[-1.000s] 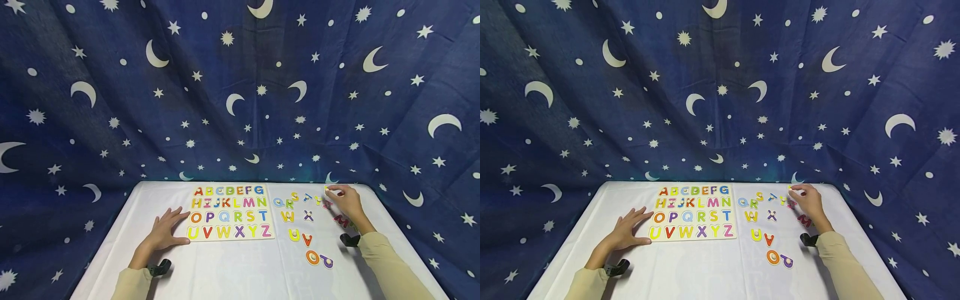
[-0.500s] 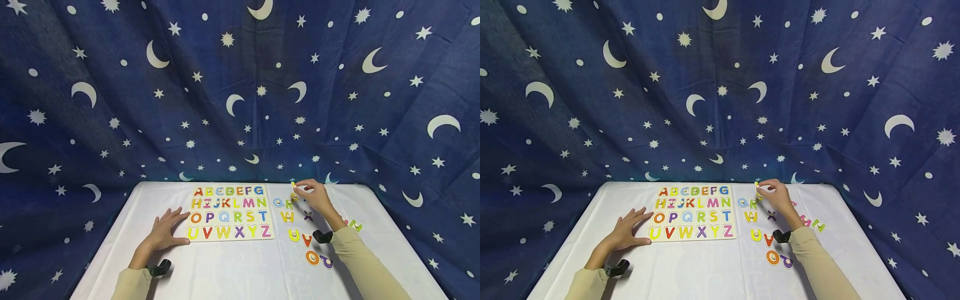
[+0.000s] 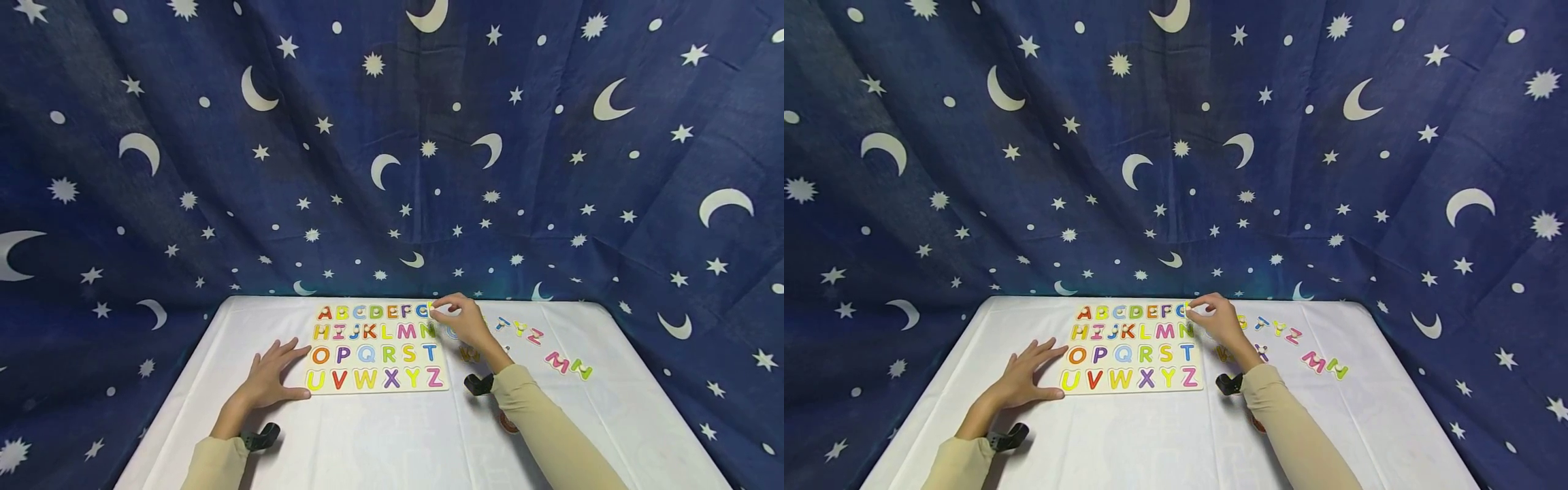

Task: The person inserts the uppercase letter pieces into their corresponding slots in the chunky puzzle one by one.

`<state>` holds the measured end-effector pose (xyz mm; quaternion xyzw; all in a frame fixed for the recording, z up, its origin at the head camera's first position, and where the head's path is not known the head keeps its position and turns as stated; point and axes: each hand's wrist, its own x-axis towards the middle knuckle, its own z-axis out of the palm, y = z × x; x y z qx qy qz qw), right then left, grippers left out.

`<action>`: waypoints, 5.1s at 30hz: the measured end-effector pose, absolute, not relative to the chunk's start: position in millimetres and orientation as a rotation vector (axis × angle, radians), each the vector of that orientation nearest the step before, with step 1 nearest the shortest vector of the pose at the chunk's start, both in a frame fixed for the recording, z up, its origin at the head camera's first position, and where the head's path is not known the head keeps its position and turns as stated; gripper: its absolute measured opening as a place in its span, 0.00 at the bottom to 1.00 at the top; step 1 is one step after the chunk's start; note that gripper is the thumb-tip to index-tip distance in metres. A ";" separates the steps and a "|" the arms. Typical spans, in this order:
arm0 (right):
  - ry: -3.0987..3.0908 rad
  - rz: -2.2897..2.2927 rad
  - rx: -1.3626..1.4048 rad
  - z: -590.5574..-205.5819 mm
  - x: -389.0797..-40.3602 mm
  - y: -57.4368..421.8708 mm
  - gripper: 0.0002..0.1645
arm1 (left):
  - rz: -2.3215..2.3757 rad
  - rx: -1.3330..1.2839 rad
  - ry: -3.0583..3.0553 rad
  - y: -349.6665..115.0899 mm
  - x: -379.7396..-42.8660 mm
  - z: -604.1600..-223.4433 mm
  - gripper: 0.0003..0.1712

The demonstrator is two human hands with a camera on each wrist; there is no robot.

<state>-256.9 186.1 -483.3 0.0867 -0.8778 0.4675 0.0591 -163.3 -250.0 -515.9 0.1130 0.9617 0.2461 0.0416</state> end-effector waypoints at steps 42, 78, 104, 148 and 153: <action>-2.753 1.134 0.335 -530.0 -263.9 75.2 0.05 | 0.786 0.325 2.935 -250.8 -164.5 -518.5 0.58; -2.759 1.243 0.614 -505.8 -269.1 129.2 0.15 | 0.773 0.333 2.939 -249.5 -164.8 -517.2 0.58; -2.706 1.077 0.349 -496.0 -229.4 301.9 0.21 | 0.769 0.336 2.936 -249.3 -166.4 -520.1 0.58; -2.835 0.972 -0.125 -533.2 -166.4 423.5 0.18 | 0.779 0.353 2.947 -252.1 -166.1 -521.6 0.59; -2.804 0.955 -0.144 -536.9 -165.8 423.7 0.16 | 0.784 0.352 2.944 -252.2 -165.7 -522.2 0.59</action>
